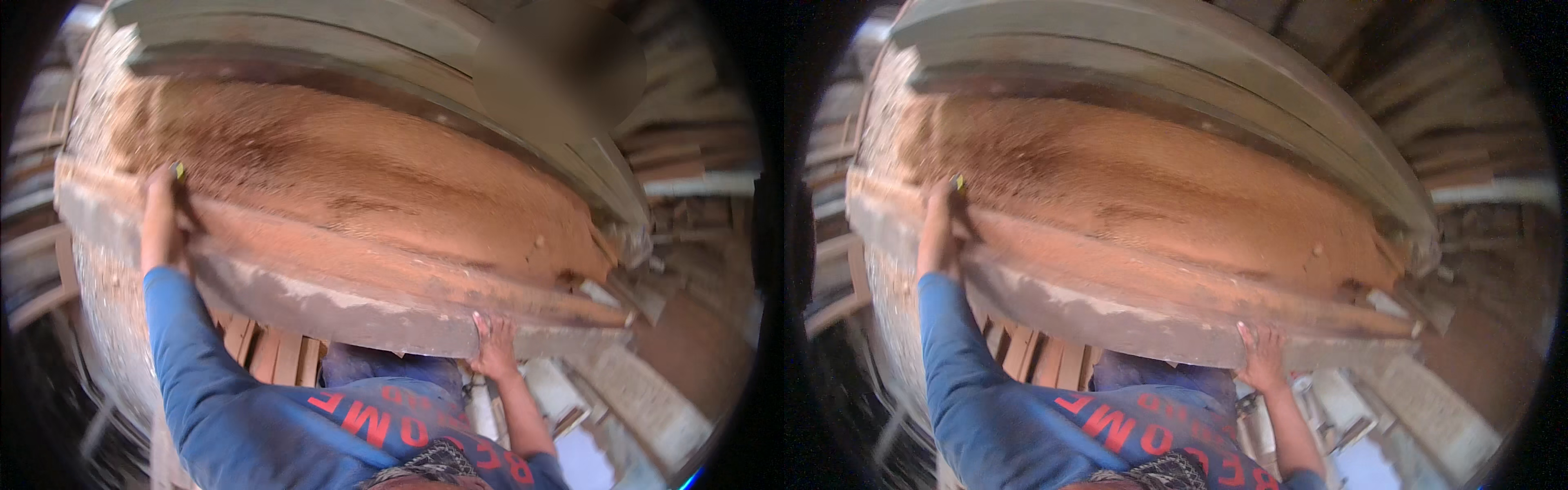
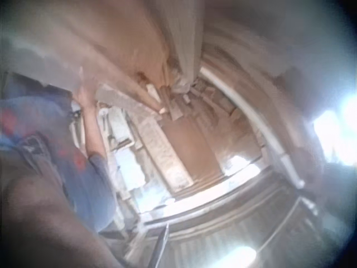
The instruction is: The person measures a long wooden plank with a tape measure and marks it with a pencil. They then use a circular saw to cut the plank into smaller sections. The person handles the cut pieces, moving them aside and stacking them with other wood.
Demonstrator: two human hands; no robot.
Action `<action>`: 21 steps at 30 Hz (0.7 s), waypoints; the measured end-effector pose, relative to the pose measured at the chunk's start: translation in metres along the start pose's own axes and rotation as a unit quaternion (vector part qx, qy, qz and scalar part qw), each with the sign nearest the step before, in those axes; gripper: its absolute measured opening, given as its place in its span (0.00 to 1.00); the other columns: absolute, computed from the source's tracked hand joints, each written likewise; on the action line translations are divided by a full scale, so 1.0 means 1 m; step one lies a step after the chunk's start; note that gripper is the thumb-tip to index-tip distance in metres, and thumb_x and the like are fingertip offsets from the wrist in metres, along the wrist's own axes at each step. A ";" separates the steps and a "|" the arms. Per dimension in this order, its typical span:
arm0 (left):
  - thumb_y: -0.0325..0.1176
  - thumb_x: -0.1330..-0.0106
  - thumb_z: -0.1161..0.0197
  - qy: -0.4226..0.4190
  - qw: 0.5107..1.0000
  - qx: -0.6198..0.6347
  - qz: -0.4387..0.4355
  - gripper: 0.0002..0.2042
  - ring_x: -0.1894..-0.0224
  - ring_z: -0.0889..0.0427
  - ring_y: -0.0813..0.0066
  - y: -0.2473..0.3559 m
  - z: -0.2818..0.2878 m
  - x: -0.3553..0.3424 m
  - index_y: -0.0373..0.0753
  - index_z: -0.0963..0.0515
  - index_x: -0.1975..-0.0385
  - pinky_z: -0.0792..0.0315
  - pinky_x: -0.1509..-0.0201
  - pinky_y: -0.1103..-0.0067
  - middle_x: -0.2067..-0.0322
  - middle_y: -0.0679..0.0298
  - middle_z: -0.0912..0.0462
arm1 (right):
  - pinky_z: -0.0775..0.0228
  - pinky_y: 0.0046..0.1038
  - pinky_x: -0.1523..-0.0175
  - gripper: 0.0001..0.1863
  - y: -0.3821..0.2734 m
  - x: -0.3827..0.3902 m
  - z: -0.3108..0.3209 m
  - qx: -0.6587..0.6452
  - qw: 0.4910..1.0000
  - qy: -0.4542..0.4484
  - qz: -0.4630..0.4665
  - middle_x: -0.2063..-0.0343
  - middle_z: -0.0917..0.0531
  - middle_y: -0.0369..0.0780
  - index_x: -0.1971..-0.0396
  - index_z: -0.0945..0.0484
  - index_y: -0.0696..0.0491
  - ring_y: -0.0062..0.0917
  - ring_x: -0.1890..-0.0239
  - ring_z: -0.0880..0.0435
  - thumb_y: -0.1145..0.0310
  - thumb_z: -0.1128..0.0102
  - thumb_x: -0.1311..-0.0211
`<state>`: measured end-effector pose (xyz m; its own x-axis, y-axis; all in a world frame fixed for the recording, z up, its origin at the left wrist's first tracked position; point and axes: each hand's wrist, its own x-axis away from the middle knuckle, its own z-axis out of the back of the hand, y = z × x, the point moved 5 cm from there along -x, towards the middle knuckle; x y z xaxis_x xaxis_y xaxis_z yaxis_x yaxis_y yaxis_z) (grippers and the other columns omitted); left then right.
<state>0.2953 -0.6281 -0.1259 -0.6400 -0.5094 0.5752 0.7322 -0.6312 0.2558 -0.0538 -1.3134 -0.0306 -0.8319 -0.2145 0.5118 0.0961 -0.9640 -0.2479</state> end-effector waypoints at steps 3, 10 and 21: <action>0.57 0.30 0.37 -0.017 0.941 0.336 0.046 0.27 0.52 0.20 0.78 0.034 -0.002 0.108 0.43 0.20 0.42 0.25 0.53 0.71 0.48 0.66 0.17 | 0.51 0.59 0.27 0.61 -0.001 -0.006 0.019 -0.051 0.999 -0.018 -0.006 0.39 0.31 0.48 0.24 0.40 0.37 0.49 0.34 0.34 0.58 0.19 0.65; 0.70 0.36 0.39 -0.093 0.973 0.210 0.012 0.35 0.60 0.21 0.69 0.070 -0.026 0.154 0.46 0.23 0.42 0.32 0.48 0.56 0.51 0.65 0.17 | 0.48 0.52 0.27 0.64 0.011 0.001 0.021 -0.036 0.999 0.036 -0.015 0.43 0.26 0.42 0.22 0.42 0.30 0.41 0.36 0.31 0.68 0.22 0.68; 0.43 0.38 0.25 -0.113 0.918 -0.057 -0.377 0.29 0.49 0.22 0.65 0.161 -0.092 0.128 0.31 0.23 0.44 0.30 0.39 0.70 0.51 0.58 0.18 | 0.58 0.61 0.22 0.67 -0.004 0.043 0.035 -0.253 0.943 0.213 0.023 0.24 0.44 0.52 0.20 0.49 0.37 0.48 0.21 0.46 0.57 0.15 0.62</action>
<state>0.3103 -0.8487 -0.0825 -0.8811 0.2220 0.4176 0.0648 -0.8179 0.5716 -0.0707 -1.3243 0.0206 -0.9877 -0.0684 0.1407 -0.0457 -0.7337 -0.6779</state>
